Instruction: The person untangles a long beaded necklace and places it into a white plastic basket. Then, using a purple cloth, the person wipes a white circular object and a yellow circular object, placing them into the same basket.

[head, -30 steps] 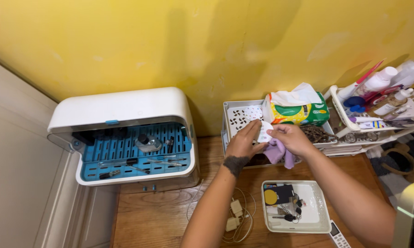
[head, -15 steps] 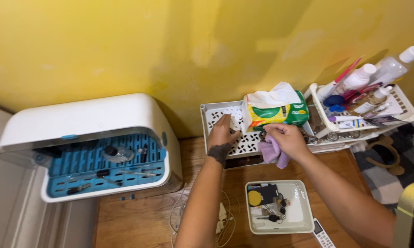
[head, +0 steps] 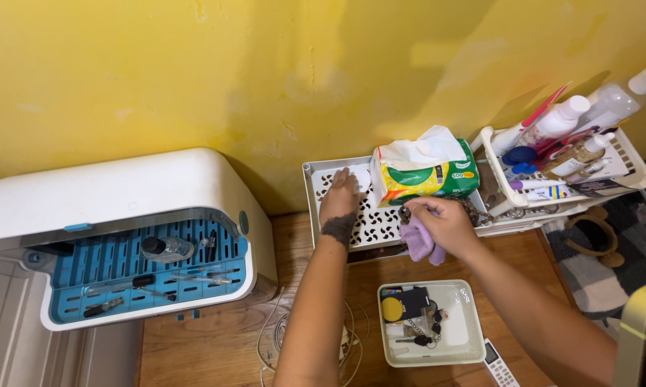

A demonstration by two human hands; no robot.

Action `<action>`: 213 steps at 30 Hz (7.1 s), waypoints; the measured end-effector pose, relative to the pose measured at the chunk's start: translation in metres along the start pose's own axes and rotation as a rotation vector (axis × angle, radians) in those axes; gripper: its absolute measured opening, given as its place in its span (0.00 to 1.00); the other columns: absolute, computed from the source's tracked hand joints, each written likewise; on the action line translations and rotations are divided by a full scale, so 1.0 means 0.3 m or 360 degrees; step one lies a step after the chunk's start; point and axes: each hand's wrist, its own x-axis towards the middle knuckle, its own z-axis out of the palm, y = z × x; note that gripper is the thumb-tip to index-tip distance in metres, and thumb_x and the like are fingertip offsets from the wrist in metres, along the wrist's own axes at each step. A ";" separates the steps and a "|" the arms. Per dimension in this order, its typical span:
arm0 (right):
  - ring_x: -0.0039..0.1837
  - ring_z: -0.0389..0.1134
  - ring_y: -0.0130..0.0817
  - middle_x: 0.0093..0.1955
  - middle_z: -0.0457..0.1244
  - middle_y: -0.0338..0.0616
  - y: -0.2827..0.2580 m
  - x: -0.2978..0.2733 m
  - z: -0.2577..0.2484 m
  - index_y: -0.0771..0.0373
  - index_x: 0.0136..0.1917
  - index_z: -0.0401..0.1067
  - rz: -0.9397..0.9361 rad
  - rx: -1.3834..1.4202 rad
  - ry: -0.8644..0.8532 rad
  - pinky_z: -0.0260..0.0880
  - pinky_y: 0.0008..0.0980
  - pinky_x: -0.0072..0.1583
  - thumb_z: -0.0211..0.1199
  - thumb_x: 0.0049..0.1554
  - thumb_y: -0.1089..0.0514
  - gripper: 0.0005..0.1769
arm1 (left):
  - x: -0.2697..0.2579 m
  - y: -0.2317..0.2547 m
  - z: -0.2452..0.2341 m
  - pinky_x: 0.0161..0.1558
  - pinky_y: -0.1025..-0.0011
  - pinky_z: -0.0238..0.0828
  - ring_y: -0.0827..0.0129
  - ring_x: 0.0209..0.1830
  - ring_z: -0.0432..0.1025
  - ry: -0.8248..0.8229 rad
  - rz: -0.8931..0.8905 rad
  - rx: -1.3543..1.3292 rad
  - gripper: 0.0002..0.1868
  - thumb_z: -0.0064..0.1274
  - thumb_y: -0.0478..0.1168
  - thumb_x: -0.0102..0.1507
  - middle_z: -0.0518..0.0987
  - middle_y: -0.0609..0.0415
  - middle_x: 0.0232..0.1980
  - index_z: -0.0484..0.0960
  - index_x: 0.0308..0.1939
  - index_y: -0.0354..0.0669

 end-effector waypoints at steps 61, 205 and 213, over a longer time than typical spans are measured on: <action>0.76 0.57 0.45 0.71 0.61 0.49 0.709 -0.616 -0.250 0.60 0.62 0.72 -0.0074 -0.1249 0.0684 0.45 0.55 0.76 0.63 0.52 0.57 0.23 | -0.607 0.231 0.472 0.50 0.54 0.74 0.46 0.44 0.78 -0.1065 0.0005 -0.0130 0.11 0.57 0.43 0.62 0.83 0.40 0.44 0.87 0.44 0.44; 0.69 0.68 0.45 0.65 0.68 0.51 -0.150 -0.145 0.276 0.66 0.60 0.75 -0.1371 -0.0750 -0.0213 0.63 0.45 0.72 0.58 0.49 0.67 0.24 | -0.322 0.009 -0.294 0.61 0.58 0.68 0.53 0.53 0.74 -0.0007 0.0463 -0.0281 0.34 0.73 0.52 0.43 0.83 0.48 0.49 0.83 0.49 0.40; 0.68 0.69 0.47 0.59 0.70 0.53 -0.074 -0.135 0.244 0.67 0.52 0.78 -0.1334 -0.0661 -0.0042 0.66 0.42 0.72 0.56 0.48 0.66 0.19 | -0.329 0.032 -0.303 0.57 0.58 0.68 0.53 0.51 0.74 0.0050 0.0411 -0.0253 0.32 0.74 0.53 0.42 0.83 0.48 0.46 0.84 0.46 0.42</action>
